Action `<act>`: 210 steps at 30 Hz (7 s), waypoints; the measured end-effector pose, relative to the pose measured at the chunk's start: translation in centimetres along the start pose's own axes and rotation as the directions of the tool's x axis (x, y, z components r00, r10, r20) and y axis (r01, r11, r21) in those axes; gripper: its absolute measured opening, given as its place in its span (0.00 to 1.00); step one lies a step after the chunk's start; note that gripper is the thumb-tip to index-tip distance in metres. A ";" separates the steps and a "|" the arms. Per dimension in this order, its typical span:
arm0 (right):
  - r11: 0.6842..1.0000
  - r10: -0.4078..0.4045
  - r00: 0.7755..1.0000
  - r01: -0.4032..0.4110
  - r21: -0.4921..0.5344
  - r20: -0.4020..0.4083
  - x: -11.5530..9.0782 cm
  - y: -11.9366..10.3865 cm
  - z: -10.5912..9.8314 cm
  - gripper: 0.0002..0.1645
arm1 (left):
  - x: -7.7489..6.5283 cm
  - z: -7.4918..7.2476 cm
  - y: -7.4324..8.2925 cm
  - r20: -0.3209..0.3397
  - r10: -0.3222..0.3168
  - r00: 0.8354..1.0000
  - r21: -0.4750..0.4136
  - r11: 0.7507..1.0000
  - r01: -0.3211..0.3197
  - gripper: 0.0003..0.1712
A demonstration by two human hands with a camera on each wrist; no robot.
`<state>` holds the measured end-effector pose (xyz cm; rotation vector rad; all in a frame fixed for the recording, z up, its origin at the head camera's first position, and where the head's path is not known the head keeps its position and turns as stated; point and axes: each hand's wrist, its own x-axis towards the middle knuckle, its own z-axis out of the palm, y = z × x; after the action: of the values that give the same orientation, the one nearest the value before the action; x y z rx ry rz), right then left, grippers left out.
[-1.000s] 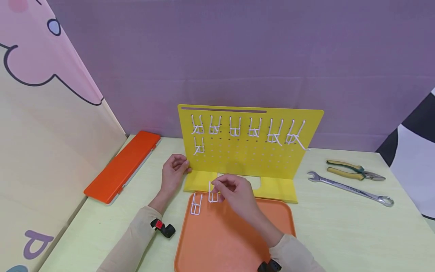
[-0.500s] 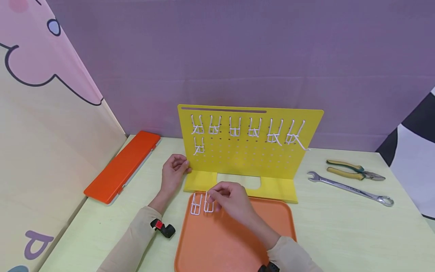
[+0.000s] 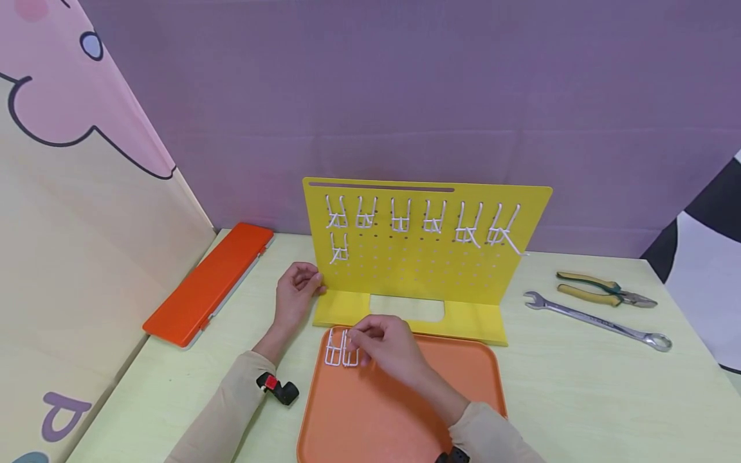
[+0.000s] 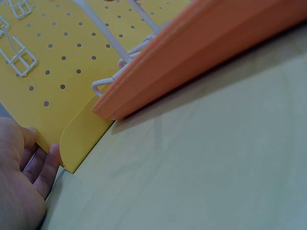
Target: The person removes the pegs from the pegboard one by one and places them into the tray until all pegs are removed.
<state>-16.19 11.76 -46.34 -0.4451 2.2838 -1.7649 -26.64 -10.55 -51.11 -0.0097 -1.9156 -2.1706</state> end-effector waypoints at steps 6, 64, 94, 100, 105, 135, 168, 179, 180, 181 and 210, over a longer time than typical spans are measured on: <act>1.000 0.025 1.000 -0.025 -0.008 0.011 0.0 -0.1 0.1 0.10 | 0.0 0.0 -0.1 0.003 0.008 1.000 0.007 1.000 -0.008 0.07; 0.994 -0.094 0.981 0.103 0.043 -0.172 4.1 -3.9 -1.9 0.12 | -0.1 0.1 0.2 0.007 0.014 1.000 -0.013 1.000 -0.013 0.07; 0.985 -0.116 0.977 0.136 0.108 -0.178 7.9 -4.7 0.4 0.19 | -0.1 -0.1 0.0 0.016 0.010 1.000 0.049 0.999 -0.011 0.08; 0.983 -0.118 0.976 0.141 0.118 -0.181 8.1 -4.7 0.2 0.17 | -0.1 -0.2 0.1 0.018 0.007 1.000 0.035 0.999 -0.007 0.08; 0.984 -0.112 0.975 0.136 0.115 -0.194 8.1 -4.8 0.2 0.15 | -0.1 -0.2 0.1 0.021 0.002 1.000 0.027 1.000 -0.003 0.08; 0.981 -0.141 0.970 0.164 0.105 -0.196 6.3 -5.6 0.3 0.12 | -0.2 0.0 0.2 0.003 0.011 1.000 -0.001 1.000 -0.011 0.07; 0.986 -0.119 0.967 0.141 0.085 -0.224 1.4 -4.7 -2.0 0.11 | -0.1 0.0 -0.1 0.022 0.012 1.000 0.007 1.000 -0.012 0.06; 0.994 -0.029 0.979 0.049 0.097 -0.203 -0.3 -4.7 -2.5 0.12 | -0.1 -0.2 -0.2 0.015 0.017 1.000 0.009 1.000 -0.017 0.06; 0.994 -0.022 0.980 0.042 0.100 -0.200 -0.4 -4.7 -2.6 0.12 | -0.1 -0.2 -0.2 0.015 0.016 1.000 0.014 1.000 -0.016 0.06; 0.994 -0.017 0.980 0.038 0.101 -0.197 -0.6 -4.6 -2.6 0.12 | -0.1 -0.1 -0.1 0.015 0.015 1.000 0.018 1.000 -0.015 0.06; 0.991 0.095 0.994 -0.090 0.100 -0.045 -1.8 -1.5 -3.0 0.13 | -0.1 0.0 -0.1 0.007 0.013 1.000 0.011 1.000 -0.013 0.06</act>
<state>-15.45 14.78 -44.18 -0.2752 2.2004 -1.8515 -26.56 -10.56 -51.24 -0.0276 -1.9261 -2.1538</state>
